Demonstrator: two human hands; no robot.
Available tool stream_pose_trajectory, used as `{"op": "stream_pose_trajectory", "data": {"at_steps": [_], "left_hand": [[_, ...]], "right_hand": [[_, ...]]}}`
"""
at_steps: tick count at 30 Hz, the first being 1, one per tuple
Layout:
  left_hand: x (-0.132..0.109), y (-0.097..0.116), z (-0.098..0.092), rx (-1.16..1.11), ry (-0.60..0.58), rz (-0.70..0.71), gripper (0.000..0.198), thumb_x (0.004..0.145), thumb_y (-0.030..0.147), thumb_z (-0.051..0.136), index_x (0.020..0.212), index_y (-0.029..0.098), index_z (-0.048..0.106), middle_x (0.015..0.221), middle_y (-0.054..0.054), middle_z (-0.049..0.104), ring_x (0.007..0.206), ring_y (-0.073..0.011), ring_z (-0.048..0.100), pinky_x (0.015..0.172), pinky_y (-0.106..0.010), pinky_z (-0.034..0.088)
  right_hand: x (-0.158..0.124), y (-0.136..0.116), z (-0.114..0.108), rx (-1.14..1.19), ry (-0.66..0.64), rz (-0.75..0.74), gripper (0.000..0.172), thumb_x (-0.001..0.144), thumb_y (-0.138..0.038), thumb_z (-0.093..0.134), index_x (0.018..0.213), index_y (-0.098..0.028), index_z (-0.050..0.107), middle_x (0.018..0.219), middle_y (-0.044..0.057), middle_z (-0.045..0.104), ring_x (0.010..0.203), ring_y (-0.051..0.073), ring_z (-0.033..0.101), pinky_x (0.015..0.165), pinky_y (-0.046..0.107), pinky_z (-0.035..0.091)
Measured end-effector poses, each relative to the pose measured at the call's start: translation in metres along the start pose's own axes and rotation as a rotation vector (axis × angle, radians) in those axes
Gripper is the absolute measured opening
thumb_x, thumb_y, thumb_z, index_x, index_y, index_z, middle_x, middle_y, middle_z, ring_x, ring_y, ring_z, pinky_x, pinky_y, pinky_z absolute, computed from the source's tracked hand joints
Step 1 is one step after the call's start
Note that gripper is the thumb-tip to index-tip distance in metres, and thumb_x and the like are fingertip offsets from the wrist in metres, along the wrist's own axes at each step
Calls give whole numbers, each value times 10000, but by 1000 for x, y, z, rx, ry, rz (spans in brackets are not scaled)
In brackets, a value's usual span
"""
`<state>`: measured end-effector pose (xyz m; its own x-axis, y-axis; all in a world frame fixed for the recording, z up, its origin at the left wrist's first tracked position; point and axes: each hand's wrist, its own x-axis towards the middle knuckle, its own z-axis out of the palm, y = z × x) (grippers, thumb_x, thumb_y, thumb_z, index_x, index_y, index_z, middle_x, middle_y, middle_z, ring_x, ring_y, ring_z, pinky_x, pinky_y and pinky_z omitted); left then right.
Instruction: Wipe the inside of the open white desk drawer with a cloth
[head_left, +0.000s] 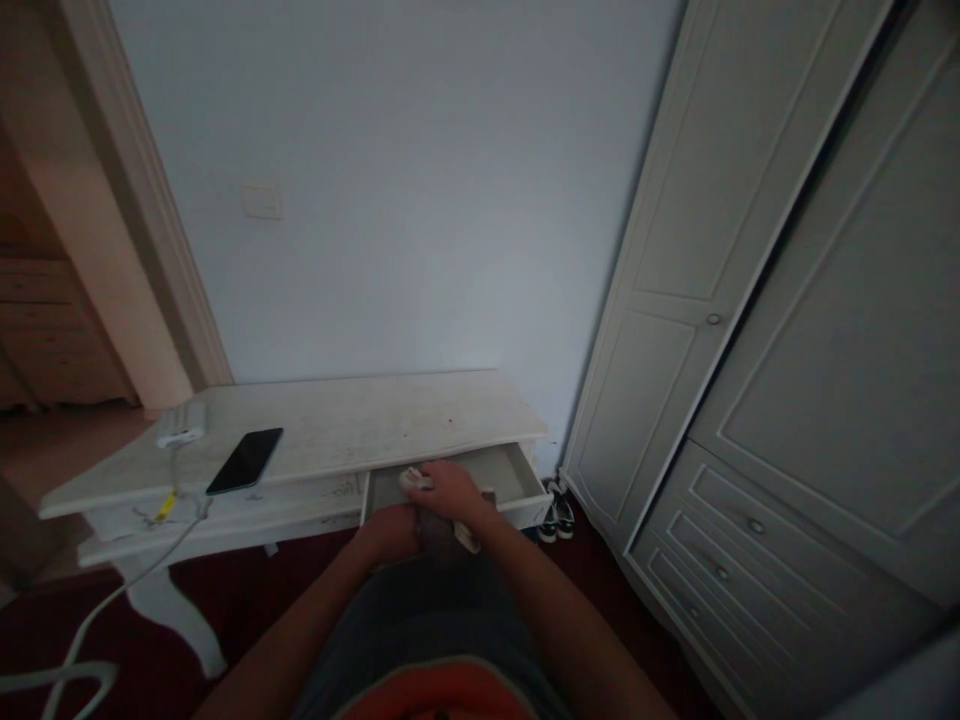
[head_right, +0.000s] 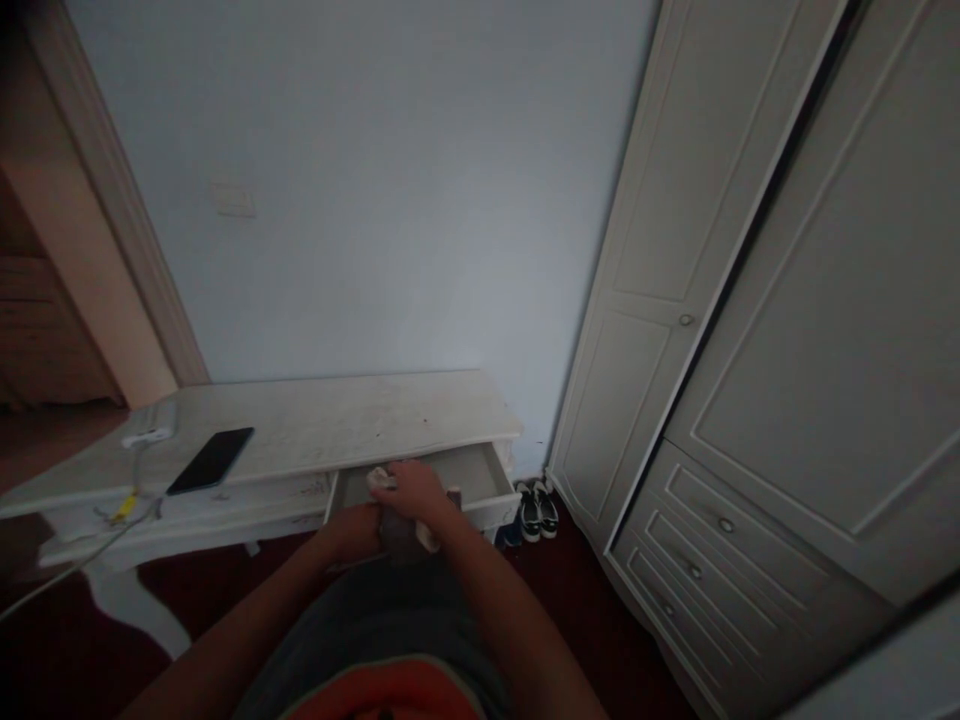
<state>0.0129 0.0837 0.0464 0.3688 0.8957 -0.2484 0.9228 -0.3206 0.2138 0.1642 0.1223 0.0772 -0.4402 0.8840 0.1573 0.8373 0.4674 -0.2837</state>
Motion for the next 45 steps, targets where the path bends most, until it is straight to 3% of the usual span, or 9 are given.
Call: {"op": "stream_pose_trajectory", "data": {"at_steps": [3, 7, 10, 23, 28, 38, 41, 45], "left_hand": [[-1, 0, 1, 35, 32, 4, 576, 860, 593, 523, 1219, 214, 765, 1273, -176, 760, 1192, -379, 707, 1006, -469, 543], [0, 0, 2, 46, 47, 8, 614, 843, 624, 529, 1219, 198, 761, 1286, -193, 747, 1197, -384, 700, 1005, -480, 539], [2, -2, 4, 44, 49, 12, 636, 841, 643, 529, 1238, 201, 756, 1297, -190, 744, 1201, -379, 698, 1008, -475, 537], [0, 3, 0, 68, 41, 3, 602, 863, 615, 520, 1242, 213, 761, 1273, -160, 765, 1173, -353, 716, 984, -425, 543], [-3, 4, -1, 77, 50, -9, 591, 864, 618, 523, 1228, 217, 761, 1269, -164, 764, 1174, -357, 712, 987, -434, 541], [-2, 1, 2, 72, 63, 4, 602, 866, 632, 518, 1224, 214, 761, 1271, -174, 756, 1191, -359, 700, 1012, -446, 528], [0, 0, 3, 63, 64, -3, 595, 851, 635, 541, 1220, 223, 761, 1288, -168, 752, 1194, -356, 699, 1012, -439, 528], [2, -1, 3, 56, 61, -2, 595, 846, 624, 547, 1224, 218, 759, 1305, -171, 745, 1205, -364, 694, 1003, -444, 532]], "right_hand": [[-11, 39, -17, -30, 51, 87, 388, 966, -564, 625, 1182, -260, 732, 1217, 58, 757, 1146, 225, 667, 900, 265, 436], [-26, 92, -41, -125, 95, 294, 345, 1012, -434, 572, 1219, -191, 703, 1237, 143, 733, 1121, 268, 677, 871, 315, 447], [-32, 107, -46, -175, 121, 366, 361, 1038, -428, 523, 1245, -175, 673, 1245, 171, 711, 1096, 288, 688, 849, 343, 461], [-3, 27, -10, -150, 33, -31, 339, 988, -519, 635, 1222, -277, 676, 1240, 62, 690, 1127, 231, 672, 896, 297, 474], [0, 38, -13, -126, 58, -5, 389, 993, -570, 613, 1231, -269, 677, 1209, 59, 699, 1083, 225, 680, 875, 294, 467], [-20, 99, -30, -184, 200, 338, 407, 1053, -553, 506, 1212, -208, 652, 1180, 107, 692, 1027, 239, 692, 807, 306, 468], [-18, 92, -28, -201, 158, 298, 386, 1063, -517, 482, 1243, -215, 643, 1206, 118, 688, 1052, 242, 688, 821, 315, 477], [-3, 60, -14, -169, 62, 120, 297, 1002, -478, 597, 1166, -251, 697, 1199, 87, 711, 1073, 241, 684, 855, 316, 478]]}}
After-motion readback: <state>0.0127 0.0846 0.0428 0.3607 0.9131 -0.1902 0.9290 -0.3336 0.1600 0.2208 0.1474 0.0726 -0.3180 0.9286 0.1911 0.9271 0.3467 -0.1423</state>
